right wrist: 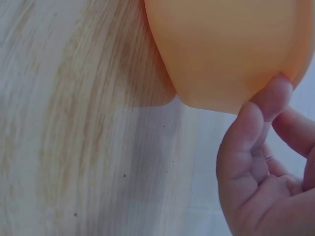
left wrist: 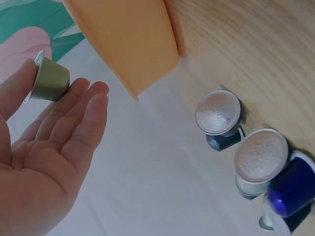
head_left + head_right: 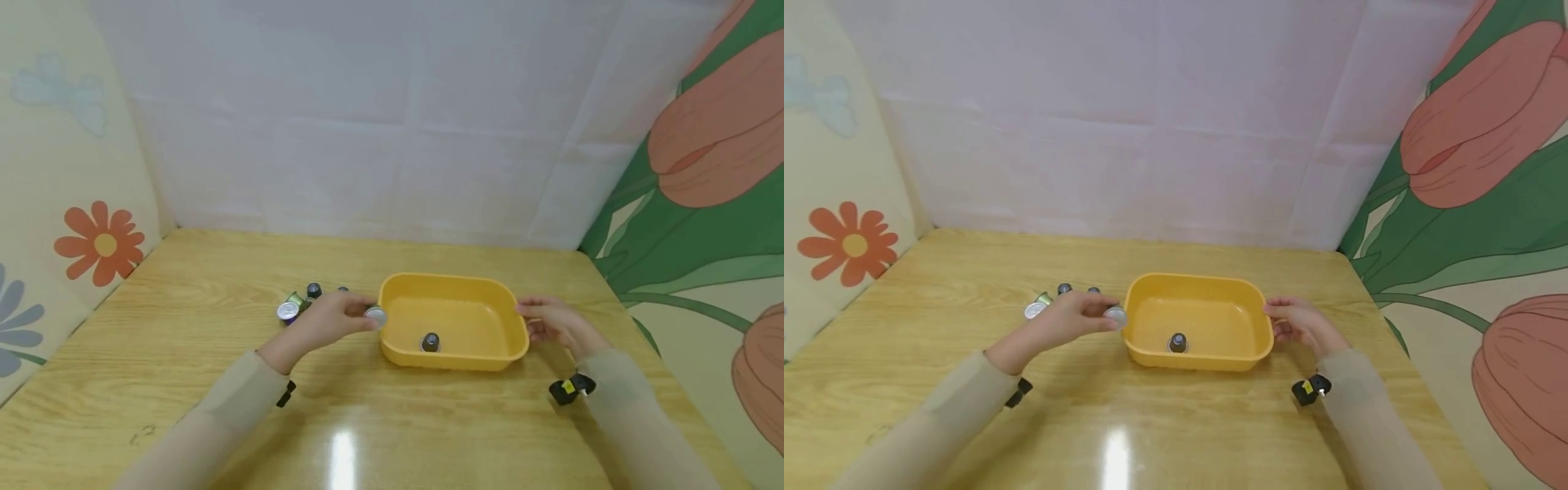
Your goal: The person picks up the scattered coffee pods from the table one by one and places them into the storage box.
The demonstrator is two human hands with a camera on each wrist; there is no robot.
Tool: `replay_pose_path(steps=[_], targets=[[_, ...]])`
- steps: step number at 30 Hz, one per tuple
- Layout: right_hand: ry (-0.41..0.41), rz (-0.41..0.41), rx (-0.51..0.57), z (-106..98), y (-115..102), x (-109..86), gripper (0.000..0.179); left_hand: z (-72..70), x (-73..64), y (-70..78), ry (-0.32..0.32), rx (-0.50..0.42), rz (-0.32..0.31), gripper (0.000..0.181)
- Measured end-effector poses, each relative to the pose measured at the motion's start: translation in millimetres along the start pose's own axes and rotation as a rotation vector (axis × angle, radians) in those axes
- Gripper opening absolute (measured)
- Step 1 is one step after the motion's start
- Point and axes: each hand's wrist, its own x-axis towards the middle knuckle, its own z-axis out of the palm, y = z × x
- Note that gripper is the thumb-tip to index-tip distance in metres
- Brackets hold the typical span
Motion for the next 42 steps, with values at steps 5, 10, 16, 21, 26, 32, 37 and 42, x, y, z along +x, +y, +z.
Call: replay_pose_path(steps=[5,10,16,21,26,32,37,42], targets=[[0.0,-0.002,-0.015,-1.2,-0.9,-0.1,0.034,0.1,8.2,6.5,-0.026,-0.009,0.012,0.051],[0.003,0.0,-0.036,-0.5,-1.2,-0.6,0.033,2.8,16.5,13.5,-0.042,-0.029,0.017,0.047],[-0.008,-0.007,-0.061,2.2,-1.5,-0.3,0.036,3.9,21.4,21.5,-0.034,-0.011,0.02,0.047],[-0.008,-0.011,-0.066,1.6,-1.1,-0.8,0.036,5.1,26.9,24.4,-0.033,-0.007,0.013,0.048],[-0.003,-0.01,-0.082,0.5,-1.4,-1.6,0.038,6.5,34.7,27.3,-0.039,-0.002,0.011,0.049],[-0.005,-0.007,-0.083,-0.3,-3.3,-1.8,0.041,9.2,41.8,33.1,-0.049,0.004,-0.008,0.049],[-0.004,-0.007,-0.077,-0.1,-4.5,-1.0,0.038,10.8,47.1,37.1,-0.041,0.002,-0.001,0.05],[0.0,-0.005,-0.069,-0.1,-3.9,0.0,0.04,13.1,51.9,38.8,-0.037,0.011,0.019,0.049]])
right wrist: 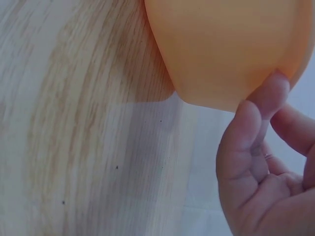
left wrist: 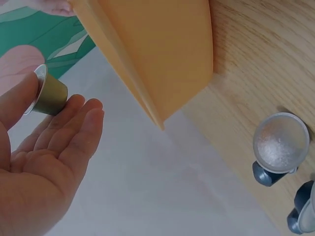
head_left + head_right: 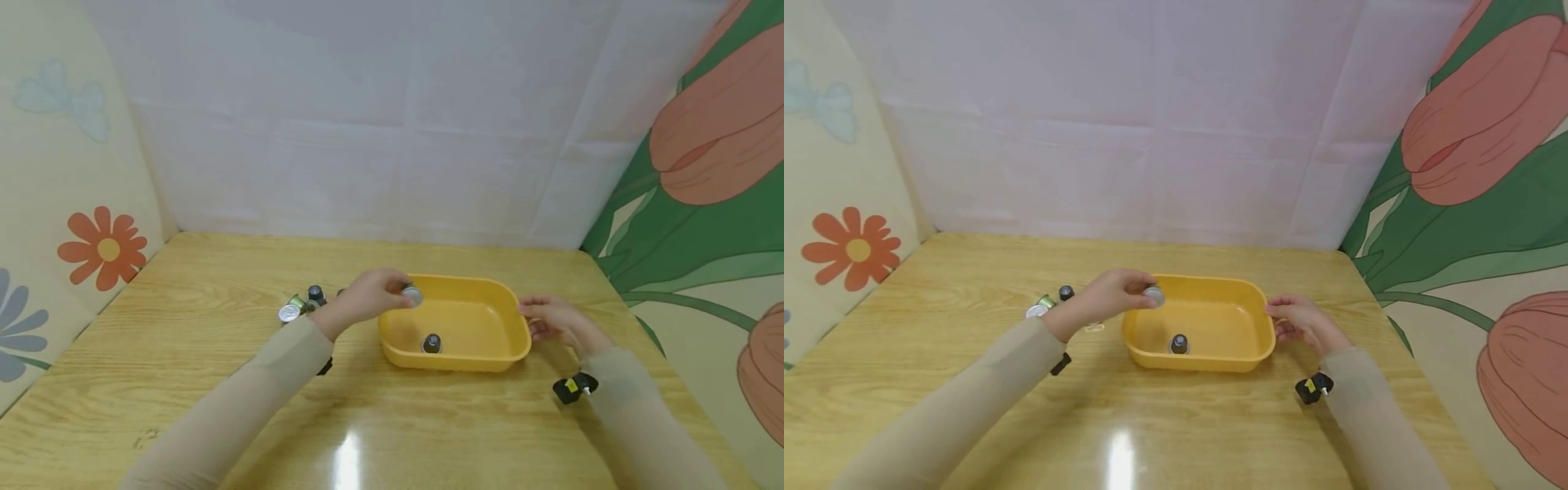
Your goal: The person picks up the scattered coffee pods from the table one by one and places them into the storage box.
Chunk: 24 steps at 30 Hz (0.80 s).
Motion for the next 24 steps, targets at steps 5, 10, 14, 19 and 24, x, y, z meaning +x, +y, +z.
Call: replay_pose_path(steps=[5,10,14,19,24], targets=[[0.001,0.002,0.001,-0.4,0.4,0.3,0.043,1.5,5.0,0.9,0.007,-0.01,-0.033,0.053],[0.004,-0.004,0.001,-0.4,0.1,-0.4,0.046,3.2,9.4,0.3,0.019,-0.02,-0.038,0.054],[0.005,0.0,0.0,-0.3,0.5,-2.2,0.046,7.0,13.3,-2.9,0.037,-0.043,-0.047,0.053],[0.004,0.002,0.006,-0.7,0.9,-1.8,0.043,11.6,16.5,-6.5,0.074,-0.05,-0.074,0.05],[0.004,-0.005,0.016,-1.5,0.9,0.1,0.041,16.2,17.2,-9.1,0.123,-0.036,-0.077,0.048]])
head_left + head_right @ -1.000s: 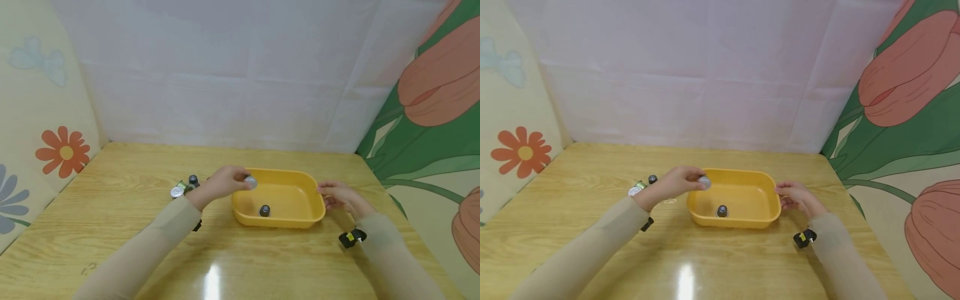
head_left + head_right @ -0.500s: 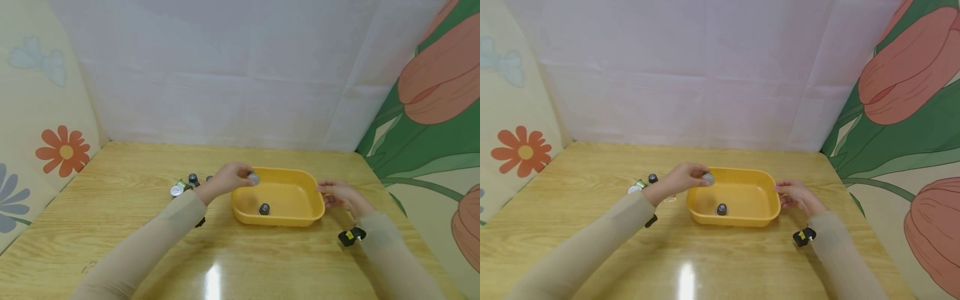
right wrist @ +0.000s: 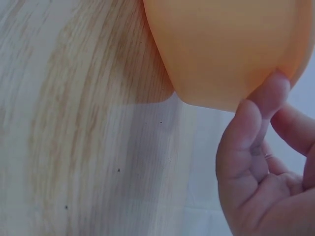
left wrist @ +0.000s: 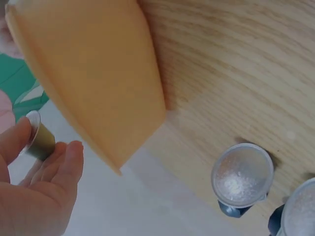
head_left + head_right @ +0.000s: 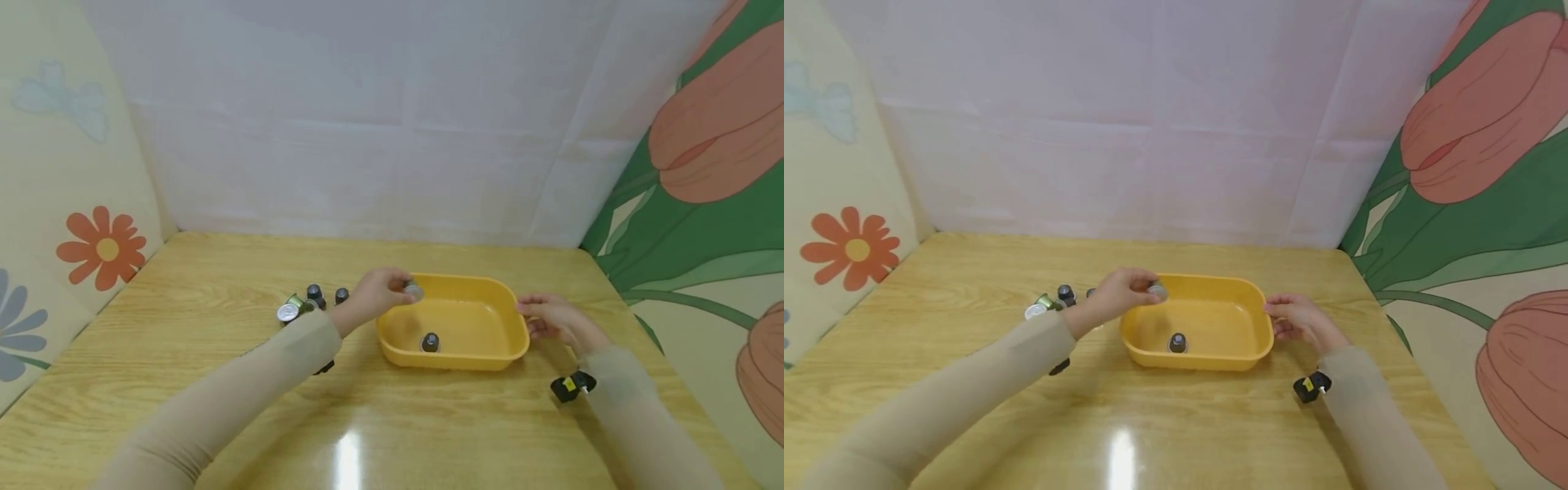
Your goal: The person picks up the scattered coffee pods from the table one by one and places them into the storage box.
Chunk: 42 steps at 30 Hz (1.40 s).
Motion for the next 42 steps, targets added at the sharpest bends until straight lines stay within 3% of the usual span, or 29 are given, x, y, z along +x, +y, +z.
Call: replay_pose_path(steps=[7,12,25,34,42], targets=[[0.002,-0.001,0.007,1.4,0.2,2.5,0.038,9.8,2.0,-5.2,0.01,-0.016,-0.01,0.048],[0.004,-0.004,0.004,2.5,1.0,2.3,0.038,16.5,2.5,-9.6,0.005,-0.038,0.032,0.046],[0.01,0.005,0.01,-1.4,-0.7,-1.3,0.037,28.7,10.3,-6.5,-0.041,0.081,0.096,0.033],[0.013,0.017,-0.002,0.5,-2.6,0.5,0.041,31.9,19.5,-5.9,-0.041,0.102,0.087,0.018],[0.009,0.013,0.017,1.8,-2.8,0.0,0.035,37.4,31.3,-9.4,-0.031,0.219,0.137,0.009]])
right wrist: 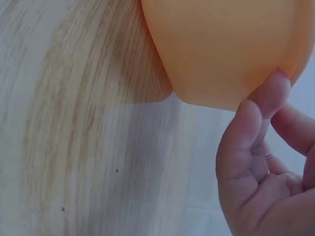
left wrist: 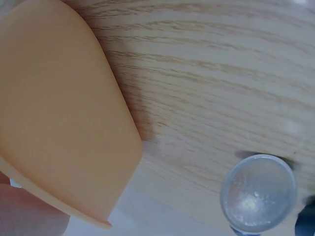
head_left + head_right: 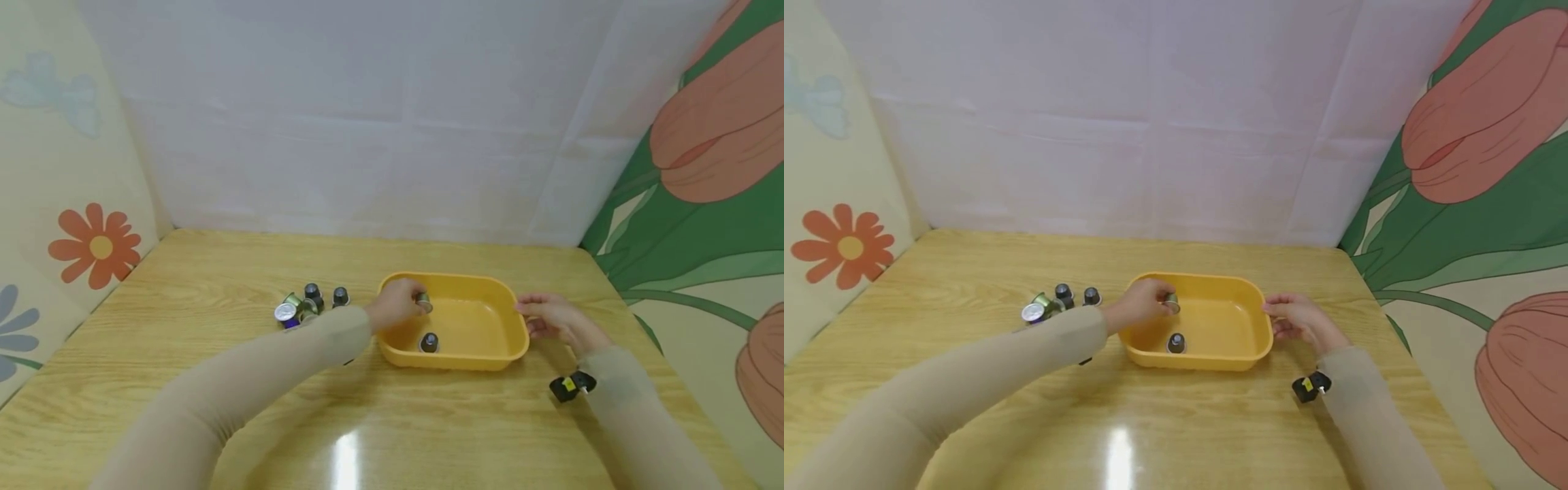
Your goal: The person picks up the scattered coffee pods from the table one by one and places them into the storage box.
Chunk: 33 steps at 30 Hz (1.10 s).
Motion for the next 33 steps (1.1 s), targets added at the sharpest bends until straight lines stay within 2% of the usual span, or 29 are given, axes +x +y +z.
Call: replay_pose_path(steps=[5,9,14,15,20,24,33], targets=[[-0.003,0.001,0.007,0.1,0.6,0.3,0.027,1.9,3.0,-2.2,-0.034,0.05,0.053,0.014],[-0.003,0.001,0.004,0.5,0.3,0.0,0.028,4.5,3.3,-3.6,-0.046,0.083,0.09,0.017],[0.0,0.006,-0.004,0.7,-0.7,-0.4,0.033,6.6,2.9,-2.2,-0.045,0.12,0.068,0.008],[-0.001,0.007,-0.006,0.6,-0.8,-0.4,0.033,6.4,2.5,-1.0,-0.053,0.117,0.052,0.012],[-0.002,0.006,-0.007,0.3,0.1,0.5,0.033,4.7,1.1,1.1,-0.09,0.047,-0.014,0.045],[0.0,0.003,0.008,0.5,1.2,1.7,0.029,0.2,-2.3,2.3,-0.091,-0.006,-0.031,0.048],[0.002,-0.005,0.014,-0.1,1.3,0.2,0.023,-14.2,-17.0,6.2,-0.023,-0.123,-0.024,0.051]])
